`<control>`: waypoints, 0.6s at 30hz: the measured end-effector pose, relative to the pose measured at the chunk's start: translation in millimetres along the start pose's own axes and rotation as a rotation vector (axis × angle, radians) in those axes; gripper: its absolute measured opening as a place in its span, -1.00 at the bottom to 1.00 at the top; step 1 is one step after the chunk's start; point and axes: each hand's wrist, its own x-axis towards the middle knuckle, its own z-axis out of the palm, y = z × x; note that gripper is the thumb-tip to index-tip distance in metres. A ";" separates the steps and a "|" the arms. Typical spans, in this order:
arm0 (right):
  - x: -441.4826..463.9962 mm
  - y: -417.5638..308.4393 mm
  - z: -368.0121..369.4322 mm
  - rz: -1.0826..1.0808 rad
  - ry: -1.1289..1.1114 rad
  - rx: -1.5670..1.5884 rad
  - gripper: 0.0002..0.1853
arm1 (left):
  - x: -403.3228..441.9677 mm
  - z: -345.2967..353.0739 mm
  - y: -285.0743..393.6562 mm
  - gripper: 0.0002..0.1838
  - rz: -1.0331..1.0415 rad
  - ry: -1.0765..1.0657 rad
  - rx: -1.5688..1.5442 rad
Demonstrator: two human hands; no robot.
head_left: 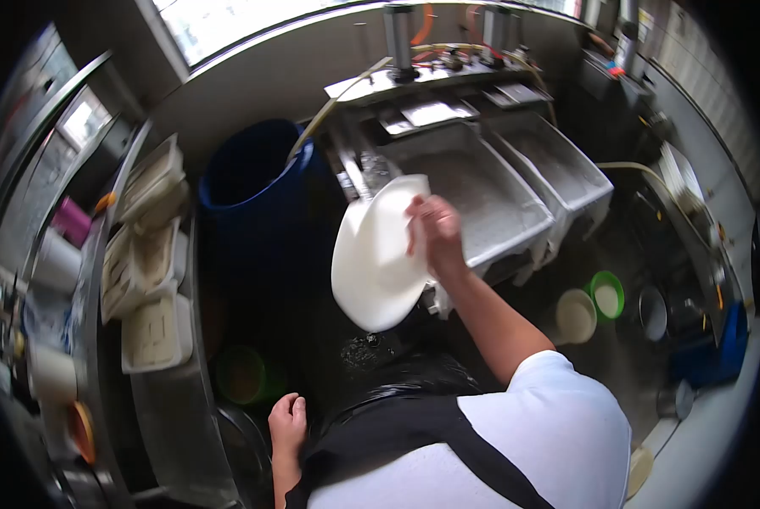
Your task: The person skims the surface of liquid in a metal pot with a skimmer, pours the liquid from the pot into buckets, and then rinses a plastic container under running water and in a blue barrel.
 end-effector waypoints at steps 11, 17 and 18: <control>13.2 48.4 168.0 -0.326 -0.398 -0.549 -0.80 | -35.9 -36.8 -35.6 -0.72 0.140 0.125 -0.026; -136.6 141.9 72.4 -0.109 -0.983 -1.010 -0.72 | -44.3 -44.8 -73.3 -0.78 -0.124 0.072 -0.260; -153.7 145.0 51.8 0.003 -1.062 -1.154 -0.70 | -43.8 -47.7 -69.0 -0.78 -0.124 0.068 -0.260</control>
